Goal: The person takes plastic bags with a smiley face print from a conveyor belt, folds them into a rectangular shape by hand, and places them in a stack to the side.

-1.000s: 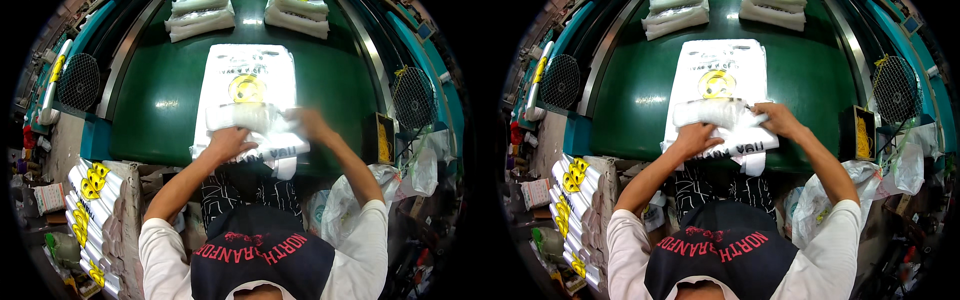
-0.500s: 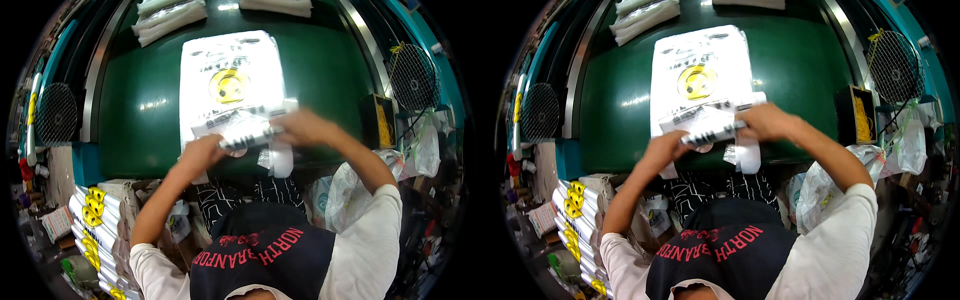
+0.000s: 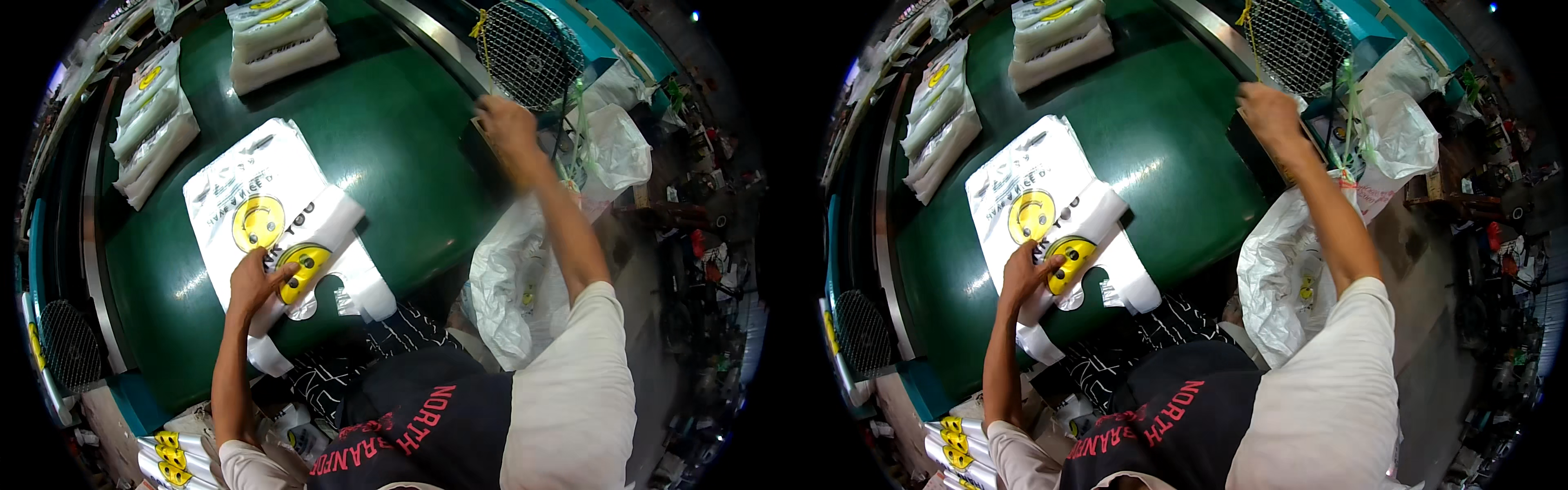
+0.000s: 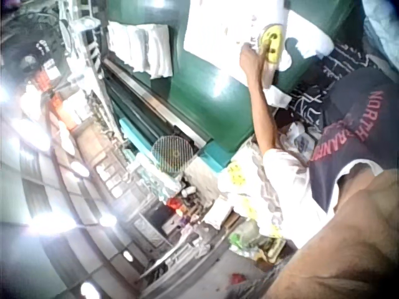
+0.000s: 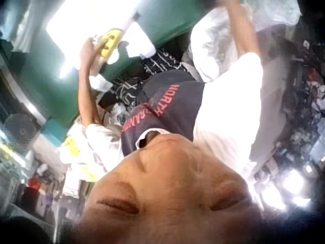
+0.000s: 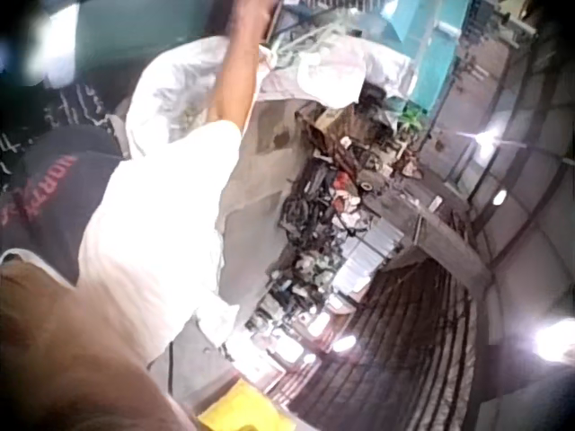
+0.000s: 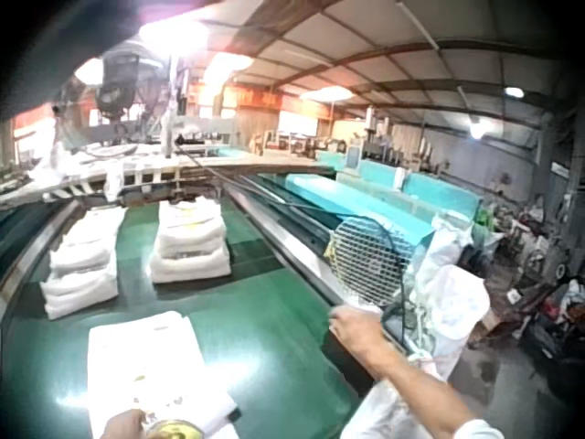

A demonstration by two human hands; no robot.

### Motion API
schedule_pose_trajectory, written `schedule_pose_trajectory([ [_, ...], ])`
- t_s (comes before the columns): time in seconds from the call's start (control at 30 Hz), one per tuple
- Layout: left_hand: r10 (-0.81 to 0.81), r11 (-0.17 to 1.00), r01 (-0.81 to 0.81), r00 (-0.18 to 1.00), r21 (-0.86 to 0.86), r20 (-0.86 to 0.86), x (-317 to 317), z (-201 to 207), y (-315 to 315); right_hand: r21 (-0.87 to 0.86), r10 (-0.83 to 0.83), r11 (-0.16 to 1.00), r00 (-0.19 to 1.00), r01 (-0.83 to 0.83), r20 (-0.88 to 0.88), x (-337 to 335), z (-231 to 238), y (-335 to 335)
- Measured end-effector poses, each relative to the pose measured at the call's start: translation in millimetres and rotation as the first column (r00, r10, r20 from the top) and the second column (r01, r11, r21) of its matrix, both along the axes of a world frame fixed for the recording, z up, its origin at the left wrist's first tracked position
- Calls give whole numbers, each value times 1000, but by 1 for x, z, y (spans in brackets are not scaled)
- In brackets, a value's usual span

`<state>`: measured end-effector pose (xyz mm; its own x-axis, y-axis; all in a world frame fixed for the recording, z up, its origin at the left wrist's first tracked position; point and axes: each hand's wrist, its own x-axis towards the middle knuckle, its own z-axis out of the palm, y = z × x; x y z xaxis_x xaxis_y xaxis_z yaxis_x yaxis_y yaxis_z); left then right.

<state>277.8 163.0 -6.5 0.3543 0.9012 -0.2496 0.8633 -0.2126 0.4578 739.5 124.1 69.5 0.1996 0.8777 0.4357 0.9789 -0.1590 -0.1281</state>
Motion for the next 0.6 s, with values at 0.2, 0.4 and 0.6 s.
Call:
schedule_pose_trajectory([
  [0.2,226,938,-87,889,-337,399,23,7,-52,-298,-134,939,981,171,140,67,-56,-38],
  [0.4,469,813,40,547,-581,694,35,36,-102,-106,-110,989,990,101,-86,69,-27,-58],
  [0.6,419,868,141,304,-476,855,55,45,-115,-7,-9,1000,972,7,-235,72,-12,-69],
])
